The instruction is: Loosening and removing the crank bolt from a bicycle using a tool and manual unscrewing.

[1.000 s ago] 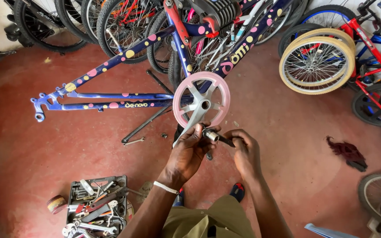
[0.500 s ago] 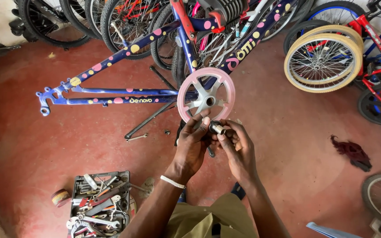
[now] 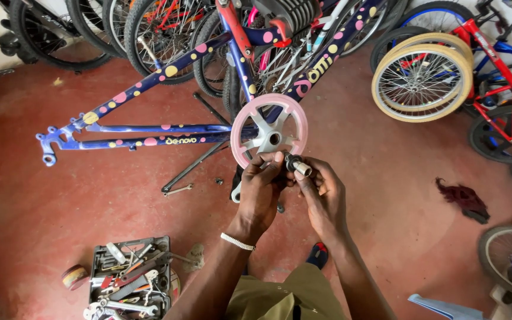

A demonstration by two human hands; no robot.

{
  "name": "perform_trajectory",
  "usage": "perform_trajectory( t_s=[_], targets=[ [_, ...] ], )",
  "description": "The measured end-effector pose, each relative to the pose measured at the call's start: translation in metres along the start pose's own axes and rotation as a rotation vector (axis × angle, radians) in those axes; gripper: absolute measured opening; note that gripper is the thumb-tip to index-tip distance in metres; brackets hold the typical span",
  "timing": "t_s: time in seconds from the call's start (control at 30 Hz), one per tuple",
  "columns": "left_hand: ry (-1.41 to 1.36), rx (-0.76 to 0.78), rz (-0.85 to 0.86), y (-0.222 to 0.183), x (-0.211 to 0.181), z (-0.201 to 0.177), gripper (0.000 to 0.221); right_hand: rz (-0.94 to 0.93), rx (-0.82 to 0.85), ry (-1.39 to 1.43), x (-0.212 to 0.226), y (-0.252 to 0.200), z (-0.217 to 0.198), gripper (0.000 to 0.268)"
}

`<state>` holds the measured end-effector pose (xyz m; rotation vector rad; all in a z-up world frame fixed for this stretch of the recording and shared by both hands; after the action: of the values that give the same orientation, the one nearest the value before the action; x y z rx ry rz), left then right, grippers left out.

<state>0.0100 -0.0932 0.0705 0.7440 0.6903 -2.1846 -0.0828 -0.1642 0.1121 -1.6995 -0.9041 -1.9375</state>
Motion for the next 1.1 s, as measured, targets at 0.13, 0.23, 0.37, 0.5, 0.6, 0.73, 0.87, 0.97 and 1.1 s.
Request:
perform_trajectory(
  t_s=[0.13,0.23,0.37,0.5,0.6,0.73,0.87,0.97,1.1],
  targets=[
    [0.038,-0.042,0.019,-0.004,-0.01,0.009,0.015,0.004,-0.022,-0.011,-0.004,-0.002,-0.002,0.028],
    [0.073,-0.084,0.018,-0.003,-0.007,0.001,0.017,0.007,-0.021,-0.001,-0.003,-0.007,0.0,0.029],
    [0.097,-0.12,0.023,0.002,-0.003,-0.01,0.022,-0.013,0.004,-0.025,0.011,-0.01,0.008,0.031],
    [0.11,-0.118,0.012,0.003,-0.005,-0.013,0.023,-0.042,0.034,-0.049,0.019,-0.011,0.017,0.032],
    [0.11,-0.101,-0.003,0.002,-0.006,-0.011,0.02,-0.059,0.03,-0.055,0.015,-0.011,0.019,0.03],
    [0.108,-0.078,0.016,-0.003,-0.017,-0.006,0.028,-0.056,0.032,-0.049,0.015,-0.012,0.018,0.032],
    [0.104,-0.033,0.037,0.0,-0.012,-0.007,0.027,-0.025,0.003,-0.066,0.013,-0.013,0.015,0.035],
    [0.137,-0.015,0.073,0.002,-0.01,-0.009,0.023,-0.036,-0.028,-0.098,0.007,-0.014,0.01,0.028],
    [0.146,-0.033,0.164,0.002,-0.017,-0.008,0.017,-0.048,-0.073,-0.123,0.001,-0.011,0.004,0.021]
  ],
)
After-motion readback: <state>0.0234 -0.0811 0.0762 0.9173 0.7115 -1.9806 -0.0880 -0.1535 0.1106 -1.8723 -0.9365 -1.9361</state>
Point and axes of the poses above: each hand's wrist, its own y-axis towards the middle knuckle, its own z-axis out of the palm, x = y × z, the point moved 6 cm from there along y, towards the middle knuckle, and after that the axes turned 7 degrees about y, right-handed, at the moved point
